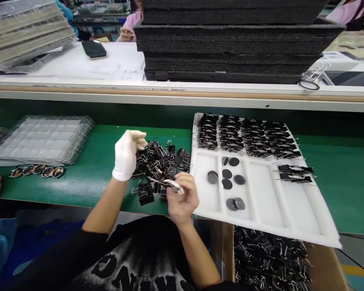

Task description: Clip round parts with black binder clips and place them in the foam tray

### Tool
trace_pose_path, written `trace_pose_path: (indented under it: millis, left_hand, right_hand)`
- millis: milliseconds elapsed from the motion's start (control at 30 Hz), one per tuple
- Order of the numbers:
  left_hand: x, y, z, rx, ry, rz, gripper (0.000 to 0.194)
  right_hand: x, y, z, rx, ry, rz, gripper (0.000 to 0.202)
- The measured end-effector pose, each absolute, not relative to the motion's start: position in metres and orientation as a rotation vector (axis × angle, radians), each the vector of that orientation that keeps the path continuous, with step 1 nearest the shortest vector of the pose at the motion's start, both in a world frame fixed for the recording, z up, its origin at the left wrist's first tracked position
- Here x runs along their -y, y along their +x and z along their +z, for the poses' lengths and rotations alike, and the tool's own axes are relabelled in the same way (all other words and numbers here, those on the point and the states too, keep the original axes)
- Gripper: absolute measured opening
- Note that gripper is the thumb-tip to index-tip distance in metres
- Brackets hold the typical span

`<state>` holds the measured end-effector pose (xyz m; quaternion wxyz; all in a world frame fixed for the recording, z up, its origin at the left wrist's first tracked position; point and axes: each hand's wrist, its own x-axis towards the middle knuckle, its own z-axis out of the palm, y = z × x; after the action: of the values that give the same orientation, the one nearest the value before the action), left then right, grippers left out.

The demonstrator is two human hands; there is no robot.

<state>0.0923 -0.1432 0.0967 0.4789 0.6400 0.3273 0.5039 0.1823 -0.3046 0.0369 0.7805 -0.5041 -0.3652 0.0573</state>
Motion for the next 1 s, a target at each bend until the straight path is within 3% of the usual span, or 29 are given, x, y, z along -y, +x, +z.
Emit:
trace_pose_path:
  millis: [100,200,367,567,700,867,1000]
  left_hand:
    - [0.116,0.091,0.093,-0.859,2.206,0.919,0.043]
    - [0.109,0.113,0.091,-0.594,2.772,0.474,0.035]
    - [0.102,0.153,0.090,-0.238,2.904,-0.173,0.030]
    - [0.089,0.147,0.102,-0.206,2.414,0.257,0.030]
    - [0.124,0.131,0.113,-0.232,2.298,0.619,0.030]
    - [0.171,0.113,0.128,-0.400,2.280,0.889,0.025]
    - [0.187,0.110,0.139,-0.781,2.310,0.797,0.034]
  right_hand:
    - [0.313,0.201,0.043,0.521,-0.942,0.373,0.013]
    - [0.313,0.212,0.044,0.288,-0.856,0.605,0.021]
    - [0.313,0.213,0.046,0.204,-0.814,0.808,0.018]
    - [0.326,0.210,0.036,0.385,-1.023,0.889,0.024]
    - [0.316,0.207,0.034,0.673,-1.192,0.724,0.037]
    - [0.301,0.197,0.040,0.880,-1.225,0.439,0.022]
    - [0.299,0.183,0.036,0.985,-1.202,0.335,0.013]
